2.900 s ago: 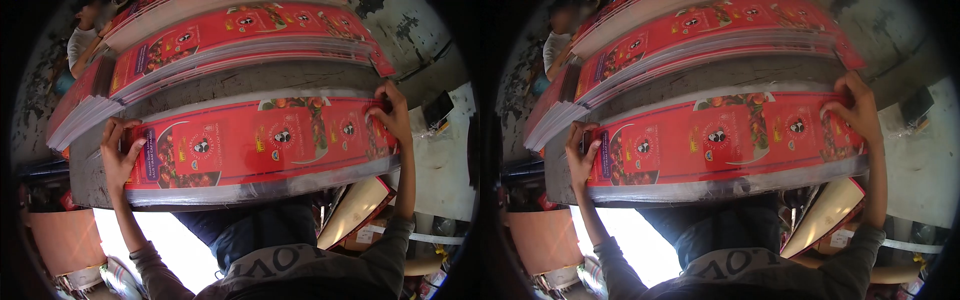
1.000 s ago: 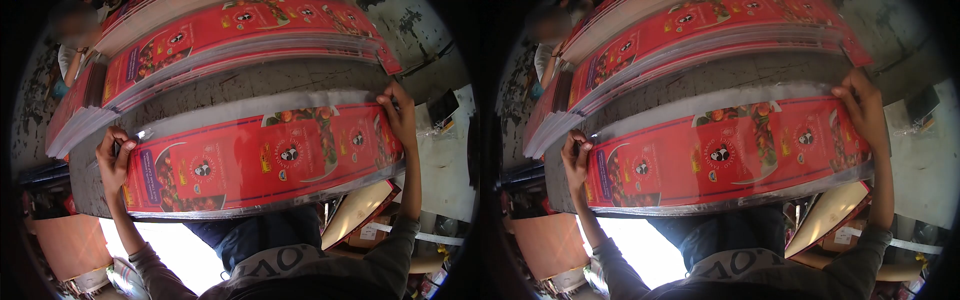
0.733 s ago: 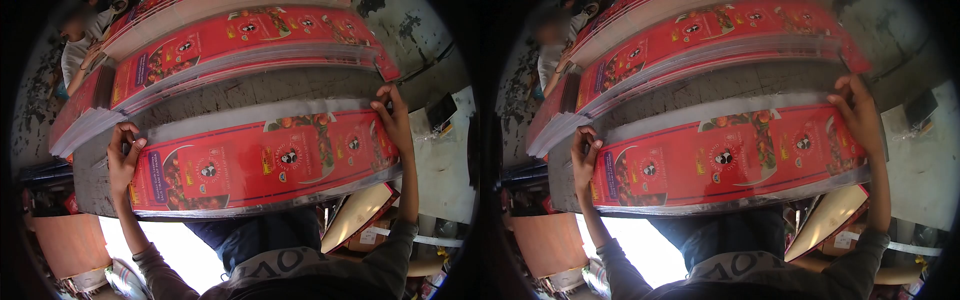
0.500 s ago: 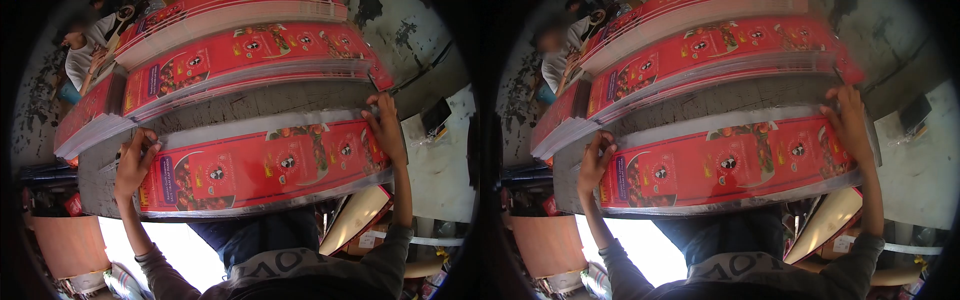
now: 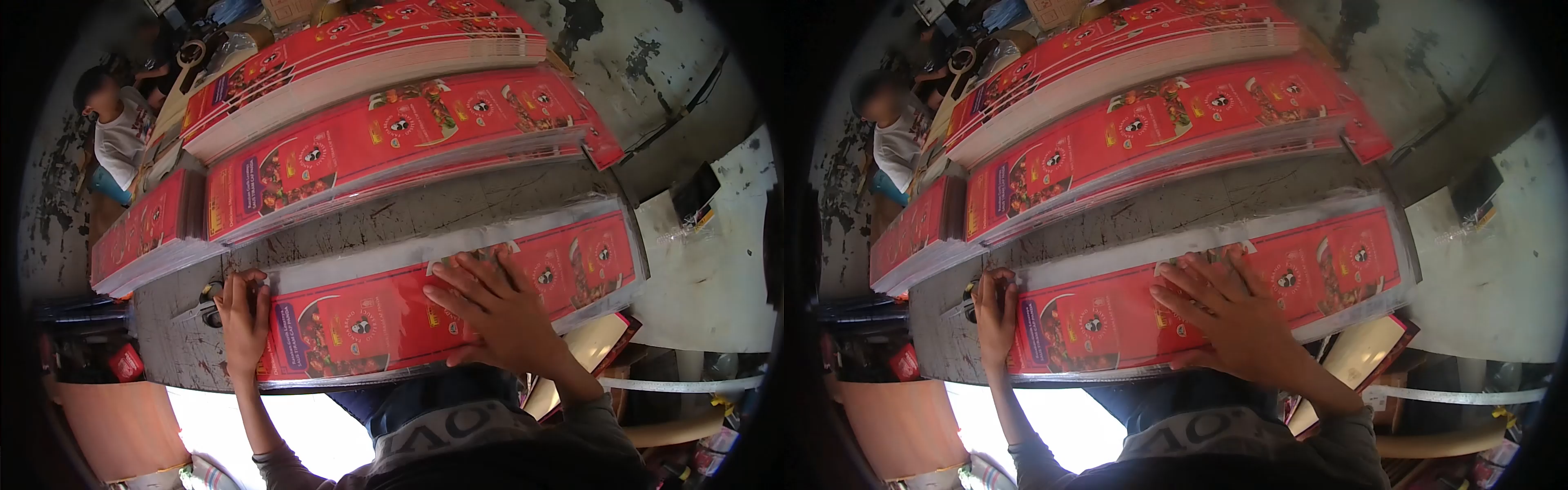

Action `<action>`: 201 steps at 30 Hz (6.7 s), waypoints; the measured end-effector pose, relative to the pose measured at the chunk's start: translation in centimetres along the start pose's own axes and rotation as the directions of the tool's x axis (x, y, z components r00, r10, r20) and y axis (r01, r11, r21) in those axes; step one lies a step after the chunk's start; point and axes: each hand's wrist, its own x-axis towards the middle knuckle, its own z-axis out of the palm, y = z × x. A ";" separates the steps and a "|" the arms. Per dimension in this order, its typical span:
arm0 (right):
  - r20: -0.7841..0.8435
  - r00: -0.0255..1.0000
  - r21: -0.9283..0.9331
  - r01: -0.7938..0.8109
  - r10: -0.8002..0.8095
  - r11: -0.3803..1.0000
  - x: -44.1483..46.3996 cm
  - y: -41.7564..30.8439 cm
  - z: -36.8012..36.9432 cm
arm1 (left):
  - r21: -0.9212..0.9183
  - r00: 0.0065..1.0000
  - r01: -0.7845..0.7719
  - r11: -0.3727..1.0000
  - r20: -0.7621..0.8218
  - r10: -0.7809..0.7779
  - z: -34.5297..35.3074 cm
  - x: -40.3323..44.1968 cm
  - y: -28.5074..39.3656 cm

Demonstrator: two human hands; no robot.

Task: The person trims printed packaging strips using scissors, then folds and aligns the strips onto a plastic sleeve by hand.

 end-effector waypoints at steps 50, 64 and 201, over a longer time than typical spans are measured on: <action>-0.381 0.681 0.211 -0.594 0.625 0.776 2.7 21.5 -13.9 | 0.427 0.884 0.079 0.901 -0.448 0.135 -7.6 7.6 -1.9; -0.320 0.938 -0.203 0.068 -0.132 0.977 25.3 14.9 -10.1 | 0.419 0.970 -0.243 0.875 0.083 0.230 0.9 8.0 0.6; -0.430 0.838 -0.510 0.082 -0.336 0.856 5.0 5.2 -7.0 | -0.409 0.681 0.088 0.908 -0.640 -0.355 -1.6 -4.5 -1.6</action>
